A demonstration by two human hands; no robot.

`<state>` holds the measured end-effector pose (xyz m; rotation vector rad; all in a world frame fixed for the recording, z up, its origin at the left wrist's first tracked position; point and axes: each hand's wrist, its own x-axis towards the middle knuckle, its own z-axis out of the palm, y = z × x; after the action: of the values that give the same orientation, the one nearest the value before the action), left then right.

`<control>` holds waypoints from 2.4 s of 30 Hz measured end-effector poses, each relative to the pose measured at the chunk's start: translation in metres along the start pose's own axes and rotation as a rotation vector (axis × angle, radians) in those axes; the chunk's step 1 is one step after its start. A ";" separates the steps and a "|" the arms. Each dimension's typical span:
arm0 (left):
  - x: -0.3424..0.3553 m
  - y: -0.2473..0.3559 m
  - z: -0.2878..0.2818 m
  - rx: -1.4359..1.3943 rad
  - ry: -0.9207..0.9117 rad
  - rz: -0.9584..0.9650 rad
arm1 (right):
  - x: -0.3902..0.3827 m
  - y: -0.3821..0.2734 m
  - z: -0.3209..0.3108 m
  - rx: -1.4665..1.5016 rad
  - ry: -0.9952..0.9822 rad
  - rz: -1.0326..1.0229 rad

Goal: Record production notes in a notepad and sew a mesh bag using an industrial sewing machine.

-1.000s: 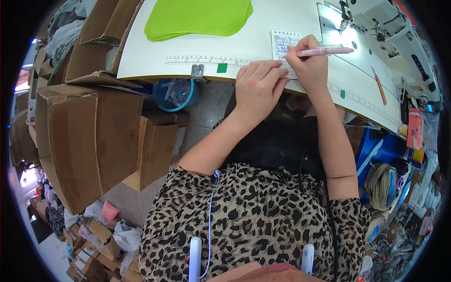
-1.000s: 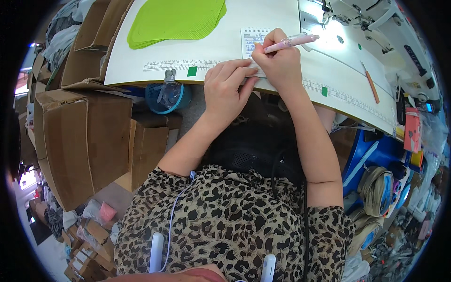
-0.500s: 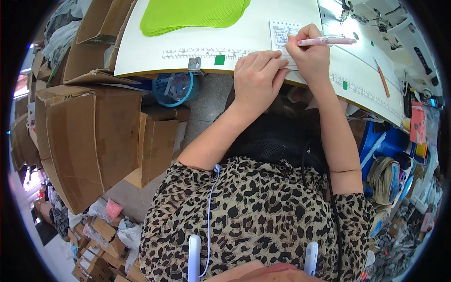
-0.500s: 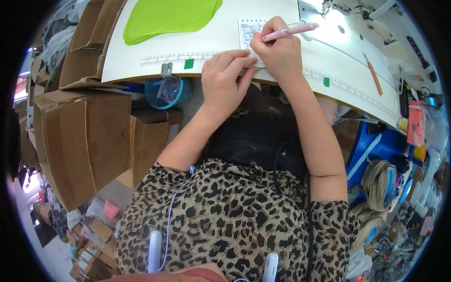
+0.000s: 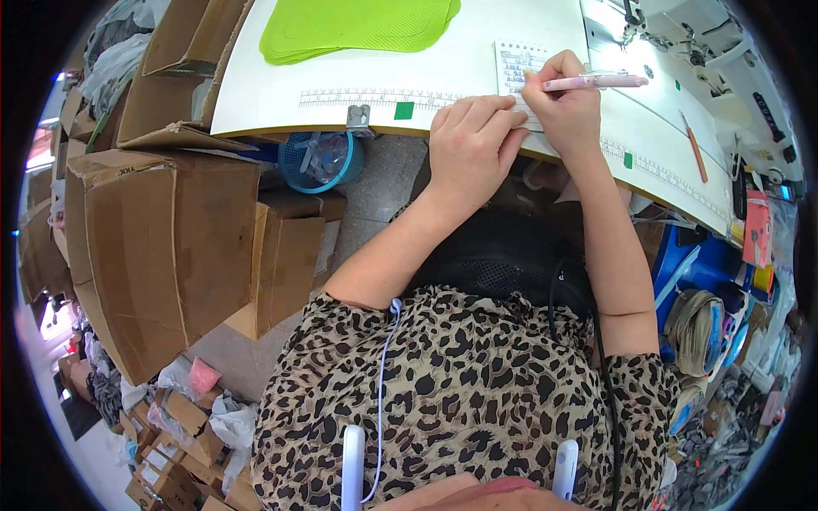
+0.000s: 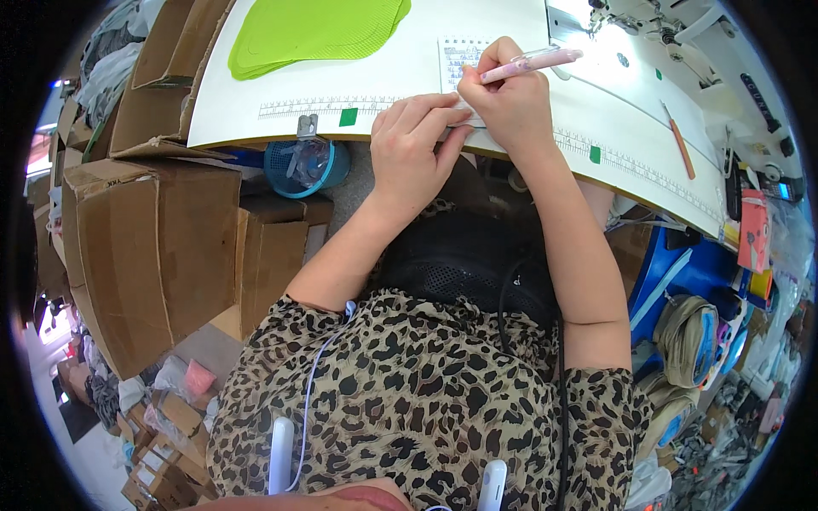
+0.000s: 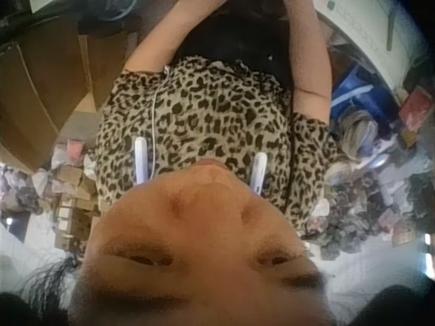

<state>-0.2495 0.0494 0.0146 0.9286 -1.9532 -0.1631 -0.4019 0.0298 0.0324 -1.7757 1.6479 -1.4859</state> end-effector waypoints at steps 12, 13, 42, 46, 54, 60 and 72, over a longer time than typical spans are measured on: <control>0.000 0.000 0.002 -0.019 -0.008 -0.009 | 0.000 0.000 -0.001 -0.032 0.015 -0.029; 0.000 -0.001 0.002 -0.011 -0.007 -0.008 | 0.001 -0.001 0.000 -0.035 0.006 -0.028; 0.000 0.001 0.002 -0.009 -0.011 -0.012 | 0.000 -0.004 0.000 -0.059 0.053 -0.042; 0.000 0.001 0.001 -0.013 -0.013 -0.018 | 0.000 -0.002 -0.001 0.074 0.100 -0.018; 0.002 0.005 -0.004 -0.017 -0.023 -0.037 | -0.001 -0.003 -0.003 0.077 -0.013 0.048; 0.001 0.004 -0.004 -0.024 -0.016 -0.032 | 0.000 -0.003 -0.002 0.066 -0.016 0.045; 0.001 0.002 -0.004 -0.040 -0.013 -0.036 | 0.001 -0.006 -0.001 0.061 -0.018 0.060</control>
<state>-0.2480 0.0516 0.0185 0.9388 -1.9389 -0.2277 -0.3993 0.0314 0.0382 -1.6876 1.6157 -1.4737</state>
